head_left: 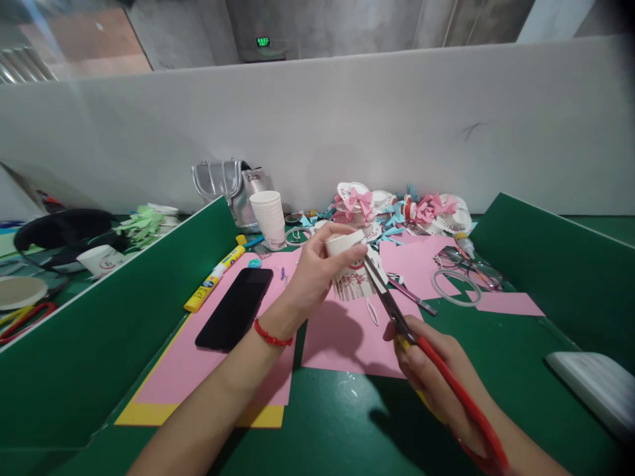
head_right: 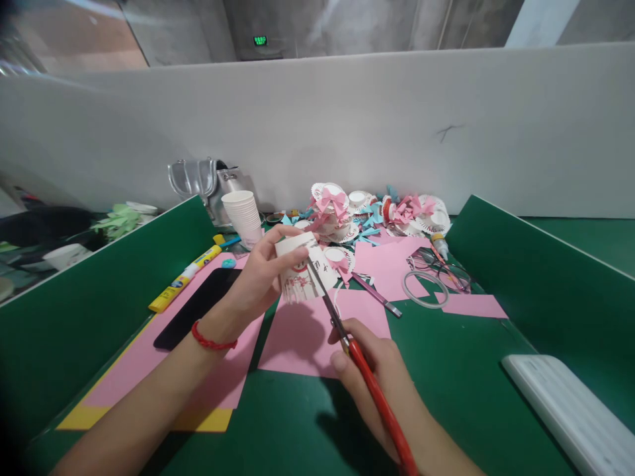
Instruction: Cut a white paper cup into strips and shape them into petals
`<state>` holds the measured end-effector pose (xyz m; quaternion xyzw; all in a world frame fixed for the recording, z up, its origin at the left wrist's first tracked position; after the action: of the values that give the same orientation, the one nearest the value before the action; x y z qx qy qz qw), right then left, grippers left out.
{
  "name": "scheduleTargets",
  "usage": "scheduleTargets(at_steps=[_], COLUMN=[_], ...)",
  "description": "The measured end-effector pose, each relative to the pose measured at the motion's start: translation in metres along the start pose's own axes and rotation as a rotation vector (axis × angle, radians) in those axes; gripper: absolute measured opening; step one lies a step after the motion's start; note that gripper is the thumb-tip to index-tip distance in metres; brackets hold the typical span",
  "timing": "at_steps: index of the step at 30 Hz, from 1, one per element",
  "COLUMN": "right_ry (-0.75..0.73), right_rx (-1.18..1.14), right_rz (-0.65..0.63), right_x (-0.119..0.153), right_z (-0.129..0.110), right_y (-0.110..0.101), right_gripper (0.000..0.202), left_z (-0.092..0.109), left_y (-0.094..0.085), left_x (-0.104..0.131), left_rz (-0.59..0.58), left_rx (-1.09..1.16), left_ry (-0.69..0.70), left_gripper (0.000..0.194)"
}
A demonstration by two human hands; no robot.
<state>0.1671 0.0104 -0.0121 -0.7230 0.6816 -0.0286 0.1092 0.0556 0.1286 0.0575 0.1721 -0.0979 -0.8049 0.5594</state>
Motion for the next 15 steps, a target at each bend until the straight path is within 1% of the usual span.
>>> scheduleTargets(at_steps=[3, 6, 10, 15], right_ry=[-0.026, -0.057, -0.071, -0.003], right_rx=[-0.084, -0.040, -0.056, -0.124], right_rz=[-0.070, -0.093, -0.126, -0.139], right_x=[0.002, 0.001, -0.003, -0.005], right_z=[-0.006, -0.005, 0.001, 0.004], right_y=[0.006, 0.009, 0.011, 0.012], right_gripper=[0.051, 0.054, 0.058, 0.060], left_z=[0.004, 0.007, 0.002, -0.004], left_y=[-0.009, -0.015, -0.008, -0.002], left_x=[-0.002, -0.004, -0.002, 0.002], left_rz=[0.069, 0.105, 0.062, 0.046], left_rx=[0.023, 0.040, 0.027, -0.025], left_ry=[0.020, 0.038, -0.006, -0.040], left_gripper=[0.032, 0.032, 0.031, 0.029])
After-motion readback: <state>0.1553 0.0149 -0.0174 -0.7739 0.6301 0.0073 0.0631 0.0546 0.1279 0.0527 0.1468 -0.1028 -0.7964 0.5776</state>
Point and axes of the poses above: each hand's wrist, its own x-axis away from the middle knuckle, its own y-axis out of the palm, z = x × y, the point moved 9 cm from there along -x, towards the middle knuckle, and after that the axes turned 2 degrees about z, right-handed, at the moved point
